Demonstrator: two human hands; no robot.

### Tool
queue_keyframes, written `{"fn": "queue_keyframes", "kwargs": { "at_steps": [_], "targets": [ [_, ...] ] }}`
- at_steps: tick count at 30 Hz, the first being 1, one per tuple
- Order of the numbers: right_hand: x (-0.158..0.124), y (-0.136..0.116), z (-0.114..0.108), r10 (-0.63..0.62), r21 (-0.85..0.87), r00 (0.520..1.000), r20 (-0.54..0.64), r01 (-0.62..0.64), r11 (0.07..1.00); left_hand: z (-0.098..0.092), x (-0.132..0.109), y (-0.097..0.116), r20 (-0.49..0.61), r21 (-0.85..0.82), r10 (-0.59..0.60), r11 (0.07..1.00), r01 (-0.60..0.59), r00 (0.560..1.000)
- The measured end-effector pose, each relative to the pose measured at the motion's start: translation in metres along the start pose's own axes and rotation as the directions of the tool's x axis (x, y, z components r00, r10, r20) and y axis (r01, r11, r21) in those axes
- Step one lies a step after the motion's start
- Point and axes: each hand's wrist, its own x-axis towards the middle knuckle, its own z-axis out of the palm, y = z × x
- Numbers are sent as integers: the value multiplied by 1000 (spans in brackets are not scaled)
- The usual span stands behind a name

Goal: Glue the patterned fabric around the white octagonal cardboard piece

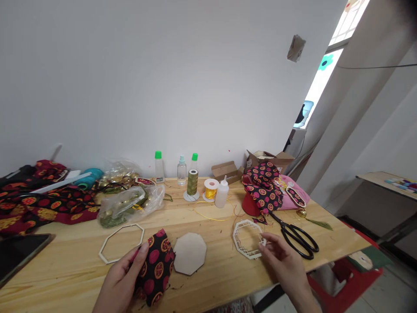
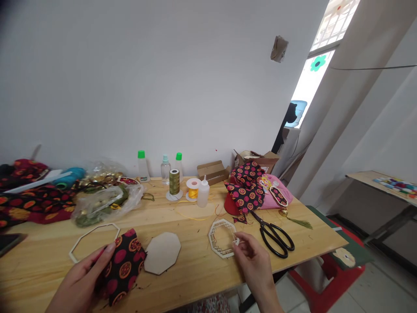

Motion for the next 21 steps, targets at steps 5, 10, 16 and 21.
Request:
{"fn": "queue_keyframes", "kwargs": {
  "at_steps": [5, 10, 16, 21],
  "targets": [
    [-3, -20, 6, 185, 319, 982, -28, -166, 933, 0, -1, 1, -1, -5, -19, 1000, 19, 1000],
    [-14, -43, 11, 173, 397, 974, -143, -104, 912, 0, -2, 2, 6, -14, -28, 999, 28, 1000],
    [-18, -54, 17, 262, 563, 726, -635, 204, 801, 2, -6, 5, -113, -121, -42, 992, 28, 993],
    [-16, -46, 23, 331, 557, 815, -476, -13, 830, 4, -9, 9, -131, -175, -81, 983, 57, 988]
  ]
}}
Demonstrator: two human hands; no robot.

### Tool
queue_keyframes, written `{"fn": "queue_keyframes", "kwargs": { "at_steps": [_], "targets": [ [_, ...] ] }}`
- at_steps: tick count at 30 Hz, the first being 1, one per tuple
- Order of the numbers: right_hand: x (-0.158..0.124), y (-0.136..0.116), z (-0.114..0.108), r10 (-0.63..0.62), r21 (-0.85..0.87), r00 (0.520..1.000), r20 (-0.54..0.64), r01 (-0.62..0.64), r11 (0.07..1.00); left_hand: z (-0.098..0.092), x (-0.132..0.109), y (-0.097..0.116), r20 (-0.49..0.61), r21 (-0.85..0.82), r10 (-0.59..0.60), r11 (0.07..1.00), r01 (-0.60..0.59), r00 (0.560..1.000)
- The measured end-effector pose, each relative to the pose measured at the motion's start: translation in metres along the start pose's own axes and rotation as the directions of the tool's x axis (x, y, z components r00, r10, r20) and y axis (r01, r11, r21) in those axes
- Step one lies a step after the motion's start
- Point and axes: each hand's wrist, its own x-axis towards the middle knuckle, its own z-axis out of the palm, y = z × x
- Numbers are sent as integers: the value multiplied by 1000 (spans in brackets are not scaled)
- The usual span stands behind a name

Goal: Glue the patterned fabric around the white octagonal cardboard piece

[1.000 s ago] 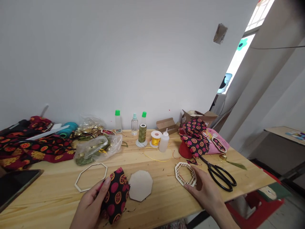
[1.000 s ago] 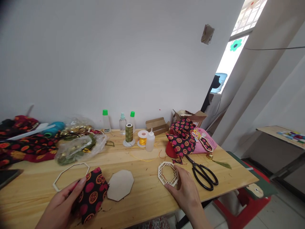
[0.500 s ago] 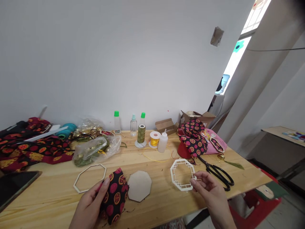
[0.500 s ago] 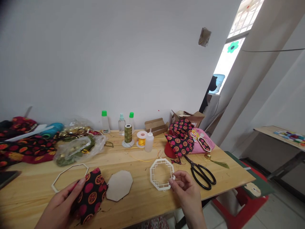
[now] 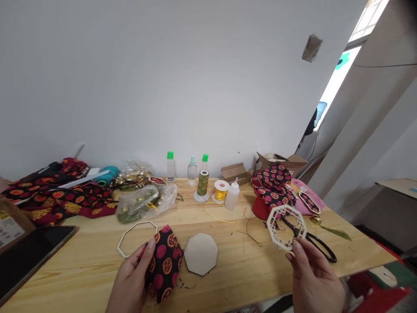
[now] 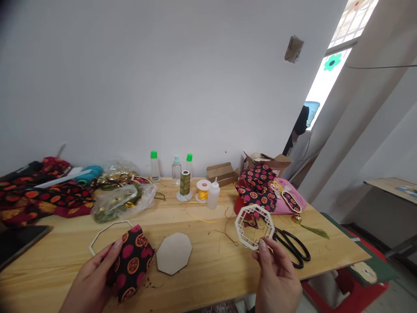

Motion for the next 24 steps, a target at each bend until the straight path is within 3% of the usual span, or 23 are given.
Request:
{"fn": "queue_keyframes", "kwargs": {
  "at_steps": [2, 5, 8, 14, 24],
  "targets": [
    [-5, 9, 5, 102, -136, 971, 218, -73, 988, 2, -1, 3, -28, -48, -16, 999, 15, 999],
    [-21, 27, 22, 292, -286, 777, 557, -150, 946, 4, -3, 6, -40, -136, -11, 991, 6, 999],
    [-38, 44, 41, 307, -305, 648, 697, -119, 945, 4, -5, 6, -39, -155, -10, 988, 4, 999],
    [-43, 55, 53, 252, -454, 553, 794, 264, 851, 0, -4, 1, -54, -86, 2, 996, -7, 999],
    [-49, 38, 57, 301, -548, 468, 831, 593, 590, -1, -3, 0, -72, -103, -4, 995, -3, 997]
  ]
}}
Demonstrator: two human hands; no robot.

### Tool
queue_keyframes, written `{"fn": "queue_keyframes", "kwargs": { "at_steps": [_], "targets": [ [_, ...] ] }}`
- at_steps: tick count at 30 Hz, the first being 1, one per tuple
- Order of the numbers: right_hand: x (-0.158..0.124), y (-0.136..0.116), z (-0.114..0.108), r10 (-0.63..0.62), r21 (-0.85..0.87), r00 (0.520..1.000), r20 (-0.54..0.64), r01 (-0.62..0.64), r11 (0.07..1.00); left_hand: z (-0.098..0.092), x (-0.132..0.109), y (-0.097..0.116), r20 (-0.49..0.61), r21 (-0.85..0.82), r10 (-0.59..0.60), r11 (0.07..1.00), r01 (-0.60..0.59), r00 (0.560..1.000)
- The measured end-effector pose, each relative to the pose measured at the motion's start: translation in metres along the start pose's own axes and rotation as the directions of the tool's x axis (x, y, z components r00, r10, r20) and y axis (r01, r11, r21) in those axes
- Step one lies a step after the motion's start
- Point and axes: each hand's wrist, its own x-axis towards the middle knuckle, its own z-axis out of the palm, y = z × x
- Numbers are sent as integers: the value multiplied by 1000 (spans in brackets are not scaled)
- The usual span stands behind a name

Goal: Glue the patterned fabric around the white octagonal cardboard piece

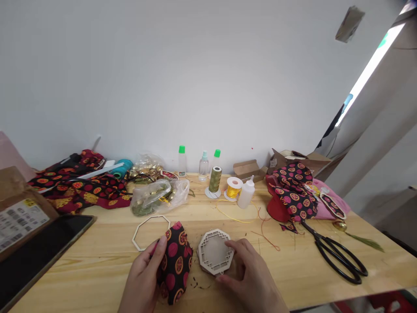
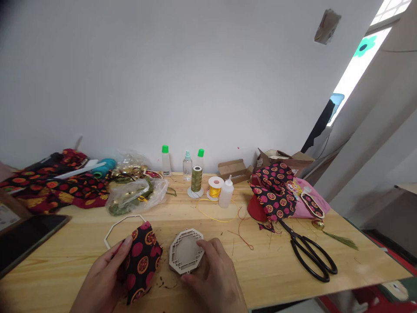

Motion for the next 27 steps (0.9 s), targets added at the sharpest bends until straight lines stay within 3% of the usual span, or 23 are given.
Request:
{"fn": "queue_keyframes", "kwargs": {
  "at_steps": [13, 27],
  "targets": [
    [3, -5, -8, -18, -171, 991, 132, 40, 984, -4, 6, -5, -5, 18, -12, 1000, 13, 1000],
    [5, 1, -15, -110, -272, 987, 117, 138, 952, -3, 4, -4, -29, 55, -20, 998, 21, 999]
  ]
}}
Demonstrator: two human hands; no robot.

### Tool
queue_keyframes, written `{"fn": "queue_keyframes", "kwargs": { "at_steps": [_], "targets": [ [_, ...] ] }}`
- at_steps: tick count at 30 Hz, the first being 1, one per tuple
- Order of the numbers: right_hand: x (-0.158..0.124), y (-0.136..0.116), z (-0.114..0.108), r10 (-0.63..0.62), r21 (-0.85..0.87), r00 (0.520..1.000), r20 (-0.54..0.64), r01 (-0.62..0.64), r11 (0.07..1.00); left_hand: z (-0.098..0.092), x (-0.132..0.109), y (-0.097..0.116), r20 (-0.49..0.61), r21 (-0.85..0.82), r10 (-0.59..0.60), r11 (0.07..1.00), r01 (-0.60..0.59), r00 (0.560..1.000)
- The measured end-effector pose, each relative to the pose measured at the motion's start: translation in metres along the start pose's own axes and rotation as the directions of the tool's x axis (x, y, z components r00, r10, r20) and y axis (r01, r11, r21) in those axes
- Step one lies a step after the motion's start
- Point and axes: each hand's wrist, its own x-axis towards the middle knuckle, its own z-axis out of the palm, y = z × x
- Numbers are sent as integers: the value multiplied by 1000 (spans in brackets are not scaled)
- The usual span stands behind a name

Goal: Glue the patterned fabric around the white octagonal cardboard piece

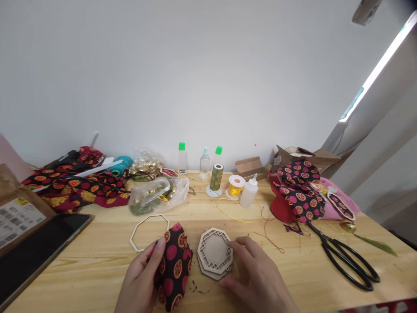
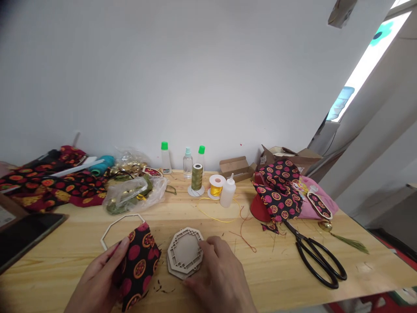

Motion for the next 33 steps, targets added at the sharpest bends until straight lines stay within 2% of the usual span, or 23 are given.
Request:
{"fn": "queue_keyframes", "kwargs": {
  "at_steps": [6, 11, 14, 19, 25, 33],
  "targets": [
    [12, -13, 13, 58, -14, 998, 33, -57, 998, 0, -1, -1, -33, -1, -12, 1000, 12, 999],
    [7, -15, 23, 18, 44, 996, -89, -14, 999, 0, -1, 0, -29, 4, -6, 1000, 6, 1000],
    [4, -15, 24, 3, 68, 993, -119, 5, 998, 1, -1, 1, -24, -1, -5, 1000, 5, 1000],
    [6, -19, 28, 71, 66, 988, -134, -63, 996, 1, 2, 0, -13, 8, -9, 1000, 9, 1000],
    [13, -26, 27, 5, 93, 989, -148, 9, 996, 1, 1, 0, -8, -8, -5, 1000, 5, 1000],
    [7, -17, 22, 70, 177, 989, -127, -47, 983, 0, 1, -1, 3, -1, -1, 1000, 1, 1000]
  ]
}}
